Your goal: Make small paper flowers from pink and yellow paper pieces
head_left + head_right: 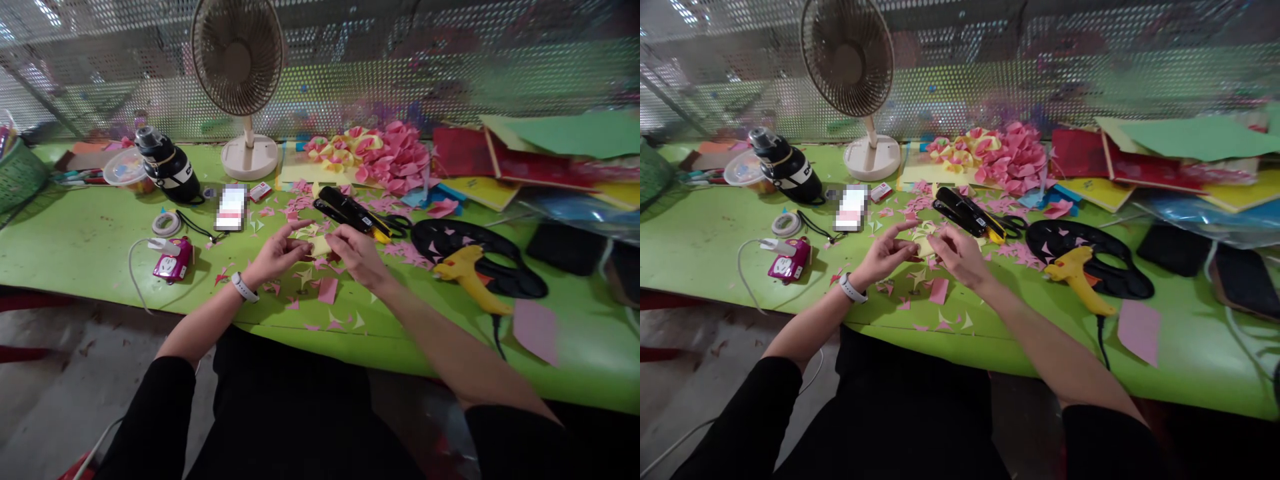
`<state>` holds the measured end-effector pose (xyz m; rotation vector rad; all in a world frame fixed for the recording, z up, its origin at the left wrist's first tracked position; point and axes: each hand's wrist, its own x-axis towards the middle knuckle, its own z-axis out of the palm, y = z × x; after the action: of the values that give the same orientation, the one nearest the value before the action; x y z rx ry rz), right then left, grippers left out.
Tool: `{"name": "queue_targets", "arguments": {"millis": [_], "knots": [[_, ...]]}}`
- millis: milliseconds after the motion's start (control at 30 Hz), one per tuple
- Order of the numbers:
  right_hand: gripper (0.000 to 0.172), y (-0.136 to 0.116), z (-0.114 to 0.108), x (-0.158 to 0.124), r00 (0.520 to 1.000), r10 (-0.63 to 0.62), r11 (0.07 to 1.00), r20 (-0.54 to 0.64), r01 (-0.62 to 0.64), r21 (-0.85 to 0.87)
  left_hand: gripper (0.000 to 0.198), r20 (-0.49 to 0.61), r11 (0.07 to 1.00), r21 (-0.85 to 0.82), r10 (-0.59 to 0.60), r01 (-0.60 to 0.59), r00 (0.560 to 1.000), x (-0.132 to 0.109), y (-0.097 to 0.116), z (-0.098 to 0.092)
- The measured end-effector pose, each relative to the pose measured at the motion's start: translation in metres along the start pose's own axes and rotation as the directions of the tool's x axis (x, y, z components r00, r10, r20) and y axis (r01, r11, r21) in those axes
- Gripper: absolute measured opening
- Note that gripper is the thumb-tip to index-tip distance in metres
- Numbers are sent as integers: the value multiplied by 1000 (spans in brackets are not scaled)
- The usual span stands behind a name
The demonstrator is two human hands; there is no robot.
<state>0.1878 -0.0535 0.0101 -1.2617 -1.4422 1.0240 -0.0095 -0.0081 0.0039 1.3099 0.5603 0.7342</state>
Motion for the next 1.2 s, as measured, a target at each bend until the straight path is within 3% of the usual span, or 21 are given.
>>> {"name": "queue_targets", "arguments": {"millis": [267, 467, 667, 833, 1033, 1200], "knots": [[42, -1, 1, 1, 994, -80, 995, 69, 84, -50, 55, -29, 982, -94, -169, 165, 985, 3, 5, -4], [42, -2, 3, 0, 990, -112, 992, 85, 117, -47, 45, 90, 935, -12, -352, 354, 932, 5, 9, -2], [50, 0, 4, 0, 992, -42, 996, 117, 50, -71, 44, 76, 967, 52, -255, 251, 964, 5, 8, -3], [57, 9, 7, 2, 986, -63, 983, 154, 88, -160, 48, 66, 974, 105, -207, 200, 976, 6, 4, -5], [47, 5, 0, 3, 971, 5, 988, 239, 32, -149, 42, 99, 961, 206, -209, 185, 973, 6, 8, -8], [42, -1, -7, 2, 975, -25, 988, 221, 58, -145, 41, 95, 966, 145, -230, 215, 968, 6, 10, -11]]}}
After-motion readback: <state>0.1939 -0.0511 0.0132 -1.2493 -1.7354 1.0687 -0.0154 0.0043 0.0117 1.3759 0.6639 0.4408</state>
